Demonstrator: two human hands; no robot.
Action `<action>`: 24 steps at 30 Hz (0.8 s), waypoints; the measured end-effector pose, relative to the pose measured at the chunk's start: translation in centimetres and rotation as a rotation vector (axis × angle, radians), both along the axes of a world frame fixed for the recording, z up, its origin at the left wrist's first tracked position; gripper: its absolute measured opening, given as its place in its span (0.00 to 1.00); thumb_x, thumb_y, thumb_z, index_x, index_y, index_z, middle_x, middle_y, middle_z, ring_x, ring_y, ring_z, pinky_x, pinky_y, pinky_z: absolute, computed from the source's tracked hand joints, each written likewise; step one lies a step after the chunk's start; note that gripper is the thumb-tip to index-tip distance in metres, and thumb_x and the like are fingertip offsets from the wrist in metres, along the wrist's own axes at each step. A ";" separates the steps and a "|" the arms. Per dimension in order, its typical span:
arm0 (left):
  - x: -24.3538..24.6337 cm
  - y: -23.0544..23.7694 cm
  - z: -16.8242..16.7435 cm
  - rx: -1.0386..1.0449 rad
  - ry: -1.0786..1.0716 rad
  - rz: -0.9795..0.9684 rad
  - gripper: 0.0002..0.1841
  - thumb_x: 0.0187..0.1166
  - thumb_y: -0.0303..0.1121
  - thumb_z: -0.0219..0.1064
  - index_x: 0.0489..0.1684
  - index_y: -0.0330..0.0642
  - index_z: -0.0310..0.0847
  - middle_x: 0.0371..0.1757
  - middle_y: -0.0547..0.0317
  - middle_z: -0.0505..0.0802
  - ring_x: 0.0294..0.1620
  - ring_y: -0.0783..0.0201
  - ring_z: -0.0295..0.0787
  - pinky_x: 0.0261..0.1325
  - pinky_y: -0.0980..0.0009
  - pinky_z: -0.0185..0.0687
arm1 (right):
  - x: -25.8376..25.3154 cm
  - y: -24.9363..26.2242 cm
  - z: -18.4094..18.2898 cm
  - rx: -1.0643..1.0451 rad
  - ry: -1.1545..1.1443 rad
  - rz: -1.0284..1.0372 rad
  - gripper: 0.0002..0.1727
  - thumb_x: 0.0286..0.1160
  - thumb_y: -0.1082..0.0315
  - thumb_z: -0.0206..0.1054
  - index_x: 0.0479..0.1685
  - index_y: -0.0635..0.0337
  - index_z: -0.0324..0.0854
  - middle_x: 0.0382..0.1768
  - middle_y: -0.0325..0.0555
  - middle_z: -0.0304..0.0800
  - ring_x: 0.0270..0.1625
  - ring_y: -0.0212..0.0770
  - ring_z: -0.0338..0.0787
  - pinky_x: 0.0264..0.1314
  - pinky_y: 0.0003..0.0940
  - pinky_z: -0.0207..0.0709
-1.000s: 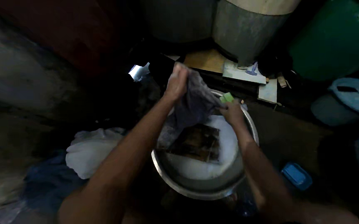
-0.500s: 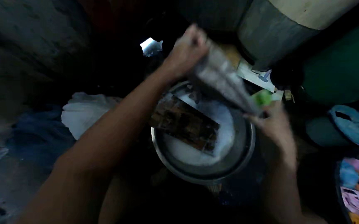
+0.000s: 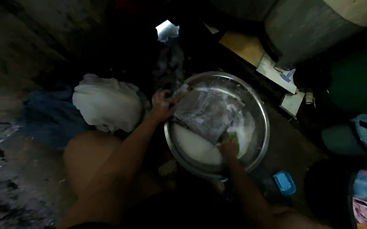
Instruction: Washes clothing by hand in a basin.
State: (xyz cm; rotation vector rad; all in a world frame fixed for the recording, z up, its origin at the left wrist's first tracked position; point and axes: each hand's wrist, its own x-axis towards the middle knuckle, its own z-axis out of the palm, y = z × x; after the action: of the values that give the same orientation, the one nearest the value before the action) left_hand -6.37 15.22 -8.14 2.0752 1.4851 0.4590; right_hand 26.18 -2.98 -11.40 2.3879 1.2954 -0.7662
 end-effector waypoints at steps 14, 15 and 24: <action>2.7 -2.5 -1.8 -0.153 -0.191 0.261 0.11 0.79 0.44 0.74 0.52 0.55 0.94 0.96 0.47 0.51 0.91 0.41 0.57 0.81 0.41 0.68 | 0.1 -0.2 0.5 -0.420 0.213 0.126 0.30 0.86 0.53 0.61 0.75 0.70 0.76 0.76 0.66 0.78 0.80 0.63 0.77 0.81 0.62 0.68; 2.7 -2.4 -2.0 -0.147 -0.184 0.262 0.10 0.80 0.44 0.72 0.52 0.55 0.94 0.96 0.49 0.52 0.89 0.42 0.62 0.78 0.41 0.71 | -3.3 -0.4 -0.3 -0.360 0.240 0.151 0.29 0.88 0.58 0.58 0.79 0.73 0.71 0.79 0.69 0.74 0.83 0.65 0.73 0.84 0.61 0.65; 1.9 -1.8 -1.9 -0.276 -0.274 0.227 0.12 0.82 0.38 0.70 0.58 0.49 0.91 0.95 0.49 0.55 0.82 0.42 0.73 0.73 0.38 0.76 | -15.7 9.4 9.3 0.385 1.016 -0.258 0.22 0.91 0.66 0.55 0.77 0.68 0.73 0.67 0.64 0.84 0.67 0.50 0.85 0.72 0.47 0.78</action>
State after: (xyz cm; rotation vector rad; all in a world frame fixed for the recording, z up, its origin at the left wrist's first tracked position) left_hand -4.49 13.43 -10.03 1.5715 1.5270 0.5645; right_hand 10.48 6.38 -2.12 2.5393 1.5601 -2.1695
